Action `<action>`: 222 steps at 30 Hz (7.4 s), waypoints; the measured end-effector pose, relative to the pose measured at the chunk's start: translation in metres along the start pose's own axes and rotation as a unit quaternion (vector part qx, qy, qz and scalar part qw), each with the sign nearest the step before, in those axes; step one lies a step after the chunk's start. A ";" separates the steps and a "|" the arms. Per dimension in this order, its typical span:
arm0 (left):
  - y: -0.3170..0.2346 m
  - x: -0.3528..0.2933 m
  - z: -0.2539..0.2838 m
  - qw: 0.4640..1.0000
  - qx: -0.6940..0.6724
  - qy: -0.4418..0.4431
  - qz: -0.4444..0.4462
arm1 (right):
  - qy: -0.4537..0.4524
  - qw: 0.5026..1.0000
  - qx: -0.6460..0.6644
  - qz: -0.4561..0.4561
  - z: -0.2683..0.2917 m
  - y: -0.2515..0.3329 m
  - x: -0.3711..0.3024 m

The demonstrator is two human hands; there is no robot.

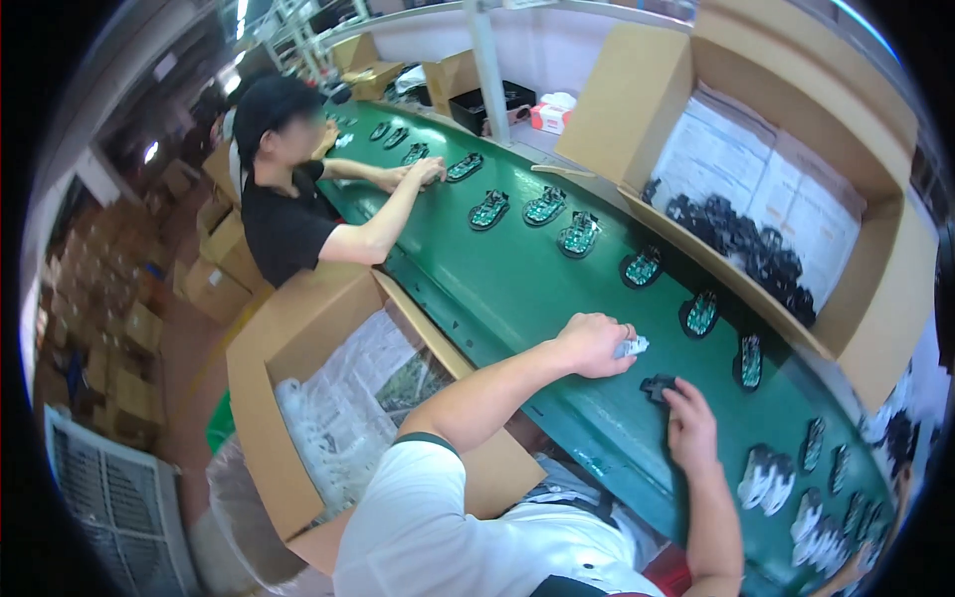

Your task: The person takes mouse shells from a cardboard box, retrieves plastic parts from another box, assembles the parts into the shells by hand, and places the assembled pieces on the conveyor belt.

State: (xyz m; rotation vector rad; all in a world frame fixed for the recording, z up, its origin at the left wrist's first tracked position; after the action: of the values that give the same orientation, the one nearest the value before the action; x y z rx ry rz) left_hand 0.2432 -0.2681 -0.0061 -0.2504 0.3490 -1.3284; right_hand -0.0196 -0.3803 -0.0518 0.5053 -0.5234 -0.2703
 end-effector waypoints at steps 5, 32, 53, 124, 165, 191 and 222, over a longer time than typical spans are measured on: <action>-0.016 0.013 -0.017 0.995 -0.047 -0.075 -0.054 | -0.032 0.996 0.054 -0.067 0.031 -0.020 -0.003; -0.133 0.024 -0.064 0.971 -0.113 0.007 -0.209 | -0.020 0.983 0.029 -0.178 0.083 -0.078 -0.042; -0.107 0.023 -0.056 0.725 -0.639 -0.238 -0.096 | 0.173 0.975 -0.084 -0.114 0.112 -0.066 -0.058; -0.102 0.030 -0.076 0.824 -0.551 0.107 -0.079 | 0.049 0.863 0.478 -0.160 0.026 -0.040 -0.039; -0.119 0.019 -0.066 0.846 -0.385 -0.143 -0.340 | 0.094 0.584 0.729 -0.344 0.022 -0.031 -0.046; -0.104 0.027 -0.071 0.858 -0.201 -0.264 -0.392 | -0.057 0.971 0.222 0.065 0.012 -0.018 -0.039; -0.085 0.025 -0.090 0.862 -0.484 -0.023 -0.151 | -0.068 0.949 0.271 -0.143 -0.002 -0.019 -0.034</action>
State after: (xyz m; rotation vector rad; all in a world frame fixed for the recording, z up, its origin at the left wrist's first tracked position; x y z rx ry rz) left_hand 0.1371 -0.3093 -0.0596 -1.2207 0.9589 -1.3509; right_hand -0.0497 -0.3826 -0.0768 1.1088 -0.6616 -0.4431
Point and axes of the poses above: each hand's wrist, its own x-axis towards the middle knuckle, its own z-axis out of the back of the hand, y = z × x, the point moved 1 cm from there along x, towards the middle knuckle, and after that the axes turned 4 degrees about y, right-handed, at the moved point
